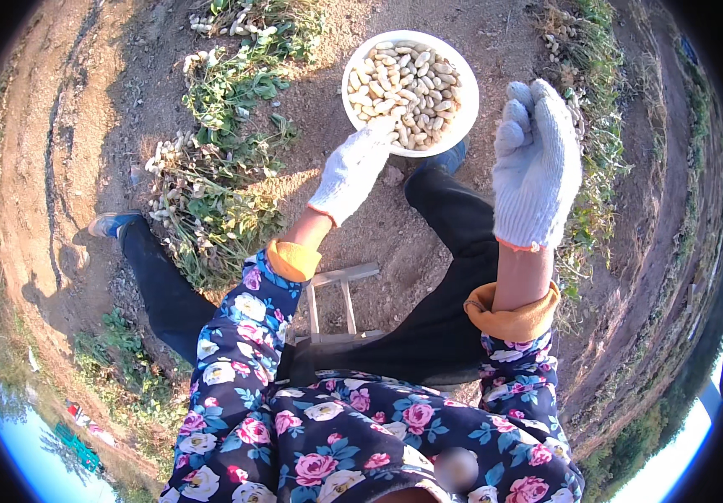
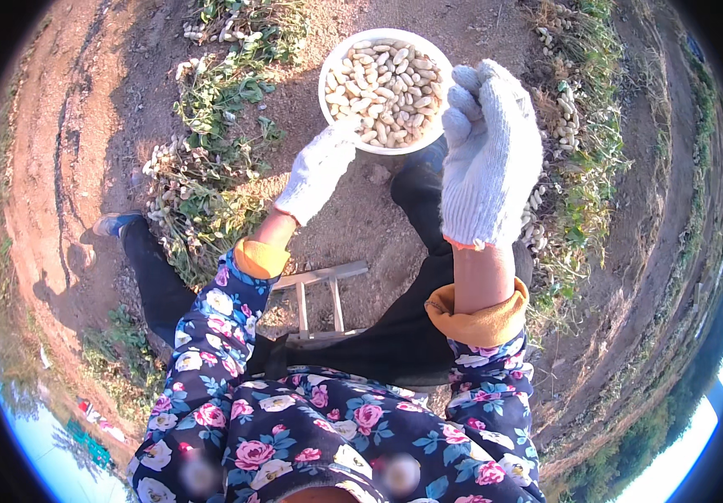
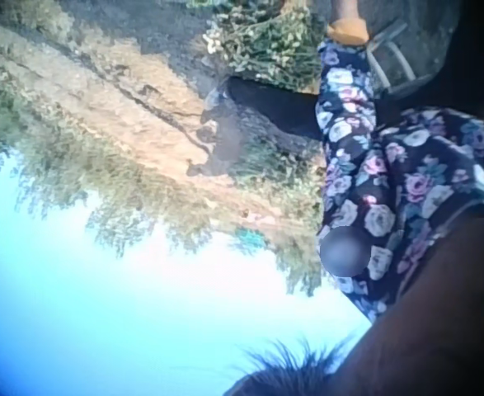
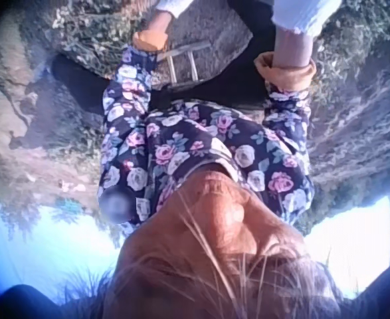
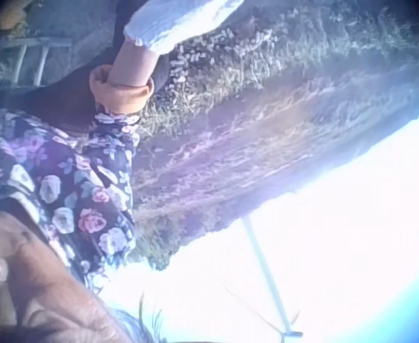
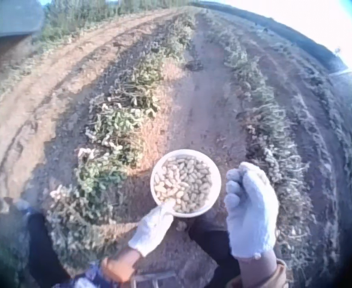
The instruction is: The person sits on a small stool in a field and pulls peanut plants from the soil. They shake the roots to remove dirt and then strip the peanut pods from the stems, placing them into a white bowl.
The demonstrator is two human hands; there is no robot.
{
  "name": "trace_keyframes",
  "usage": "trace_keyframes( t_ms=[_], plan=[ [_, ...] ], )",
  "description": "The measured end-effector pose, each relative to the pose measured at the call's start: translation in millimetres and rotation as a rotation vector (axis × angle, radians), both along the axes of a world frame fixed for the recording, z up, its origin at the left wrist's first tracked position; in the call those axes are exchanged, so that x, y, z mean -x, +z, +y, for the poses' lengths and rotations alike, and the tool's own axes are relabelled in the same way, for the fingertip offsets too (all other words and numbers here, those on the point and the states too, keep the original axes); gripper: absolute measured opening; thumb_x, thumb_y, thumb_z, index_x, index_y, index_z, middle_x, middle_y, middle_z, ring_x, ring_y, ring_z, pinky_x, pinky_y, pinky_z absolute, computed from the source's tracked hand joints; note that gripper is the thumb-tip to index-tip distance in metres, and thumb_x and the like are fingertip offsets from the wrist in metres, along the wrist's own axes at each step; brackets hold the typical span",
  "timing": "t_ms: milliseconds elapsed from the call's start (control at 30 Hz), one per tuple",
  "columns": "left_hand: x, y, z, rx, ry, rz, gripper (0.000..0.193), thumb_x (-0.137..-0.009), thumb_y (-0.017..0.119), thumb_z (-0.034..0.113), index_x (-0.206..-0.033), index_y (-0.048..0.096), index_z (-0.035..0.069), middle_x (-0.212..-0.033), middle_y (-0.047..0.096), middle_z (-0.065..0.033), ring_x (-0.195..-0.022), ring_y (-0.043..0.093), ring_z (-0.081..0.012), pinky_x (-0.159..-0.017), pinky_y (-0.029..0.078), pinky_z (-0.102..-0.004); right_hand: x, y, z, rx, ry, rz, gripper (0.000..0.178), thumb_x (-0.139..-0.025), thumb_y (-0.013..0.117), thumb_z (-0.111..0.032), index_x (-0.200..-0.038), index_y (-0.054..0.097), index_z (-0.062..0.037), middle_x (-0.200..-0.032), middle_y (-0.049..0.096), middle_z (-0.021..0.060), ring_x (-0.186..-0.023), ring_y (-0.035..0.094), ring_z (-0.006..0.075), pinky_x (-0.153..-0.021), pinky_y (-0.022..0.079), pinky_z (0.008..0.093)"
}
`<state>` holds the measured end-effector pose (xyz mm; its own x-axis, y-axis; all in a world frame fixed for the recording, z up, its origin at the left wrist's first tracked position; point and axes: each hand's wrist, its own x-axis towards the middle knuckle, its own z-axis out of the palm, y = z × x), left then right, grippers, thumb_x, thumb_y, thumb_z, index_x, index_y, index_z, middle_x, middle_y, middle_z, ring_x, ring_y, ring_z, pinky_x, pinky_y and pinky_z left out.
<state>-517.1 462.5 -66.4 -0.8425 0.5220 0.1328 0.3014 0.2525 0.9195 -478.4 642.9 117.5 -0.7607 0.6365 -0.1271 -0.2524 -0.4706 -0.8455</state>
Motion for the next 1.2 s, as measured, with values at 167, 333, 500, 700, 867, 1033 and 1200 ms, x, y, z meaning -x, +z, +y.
trace_keyframes(
  t_ms=[167, 333, 500, 700, 867, 1033, 1200],
  plan=[
    [43.2, 5.8, 35.9, 0.363, -0.027, 0.145, 0.026, -0.091, 0.045, 0.016, -0.109, 0.063, 0.012, -0.102, 0.064, -0.0114, -0.097, 0.061, -0.0295, -0.083, 0.049, -0.0419, 34.1, 16.5, 44.0, 0.133, 0.08, 0.22, 0.024, -0.092, 0.057, -0.013, -0.109, 0.058, 0.0042, -0.1, 0.064, 0.0161, -0.082, 0.063, 0.0177, -0.068, 0.053, 0.0236],
    [62.4, -18.1, 66.3, 0.523, -0.172, 0.594, 0.029, -0.089, 0.049, 0.02, -0.113, 0.065, 0.017, -0.11, 0.062, -0.0104, -0.101, 0.059, -0.0284, -0.086, 0.047, -0.0424, 30.3, 5.7, 60.7, 0.152, -0.058, 0.15, 0.022, -0.092, 0.057, -0.01, -0.108, 0.06, 0.0041, -0.098, 0.065, 0.0159, -0.08, 0.065, 0.0179, -0.063, 0.056, 0.0218],
    [82.6, -34.5, 90.4, 0.889, -0.39, 0.706, 0.024, -0.088, 0.051, 0.023, -0.106, 0.065, 0.016, -0.114, 0.058, -0.0105, -0.104, 0.056, -0.0299, -0.081, 0.045, -0.046, 25.1, 5.8, 64.4, 0.074, -0.067, 0.134, 0.024, -0.093, 0.056, -0.012, -0.11, 0.059, 0.0037, -0.1, 0.065, 0.0154, -0.081, 0.065, 0.0164, -0.064, 0.056, 0.0216],
    [99.0, -53.4, 93.9, 0.715, -0.336, 0.613, 0.026, -0.088, 0.052, 0.019, -0.107, 0.059, 0.002, -0.103, 0.063, -0.0156, -0.093, 0.061, -0.0301, -0.079, 0.05, -0.0392, 24.4, 3.3, 67.4, 0.008, -0.014, 0.078, 0.023, -0.093, 0.057, -0.014, -0.111, 0.061, 0.0, -0.099, 0.066, 0.0136, -0.082, 0.065, 0.0146, -0.066, 0.055, 0.021],
    [91.2, 1.7, 87.2, -0.179, -0.037, -0.511, 0.027, -0.089, 0.058, 0.008, -0.114, 0.057, -0.001, -0.101, 0.065, -0.0077, -0.081, 0.063, -0.0138, -0.067, 0.052, -0.0262, 22.8, 3.2, 65.6, -0.068, 0.002, 0.058, 0.021, -0.093, 0.056, -0.016, -0.107, 0.062, -0.0023, -0.097, 0.066, 0.0109, -0.082, 0.065, 0.0151, -0.072, 0.055, 0.025],
    [87.4, 53.0, 61.5, -0.59, -0.019, -0.919, 0.02, -0.09, 0.057, 0.007, -0.109, 0.057, 0.0, -0.091, 0.066, -0.0062, -0.069, 0.062, -0.0105, -0.059, 0.051, -0.0243, 32.5, -2.2, 50.8, -0.716, 0.186, -0.262, 0.032, -0.089, 0.057, -0.025, -0.11, 0.062, -0.0018, -0.101, 0.067, 0.0119, -0.093, 0.065, 0.0187, -0.084, 0.05, 0.031],
    [70.3, 115.7, 58.5, -0.753, -0.047, -1.02, 0.016, -0.093, 0.053, 0.008, -0.105, 0.06, 0.0, -0.08, 0.06, -0.0026, -0.066, 0.058, -0.0079, -0.055, 0.05, -0.02, 43.6, -28.0, 20.2, -0.765, 0.234, -0.338, 0.041, -0.092, 0.052, -0.033, -0.116, 0.058, -0.0004, -0.112, 0.064, 0.0165, -0.108, 0.059, 0.0299, -0.094, 0.045, 0.0358]
  ],
)
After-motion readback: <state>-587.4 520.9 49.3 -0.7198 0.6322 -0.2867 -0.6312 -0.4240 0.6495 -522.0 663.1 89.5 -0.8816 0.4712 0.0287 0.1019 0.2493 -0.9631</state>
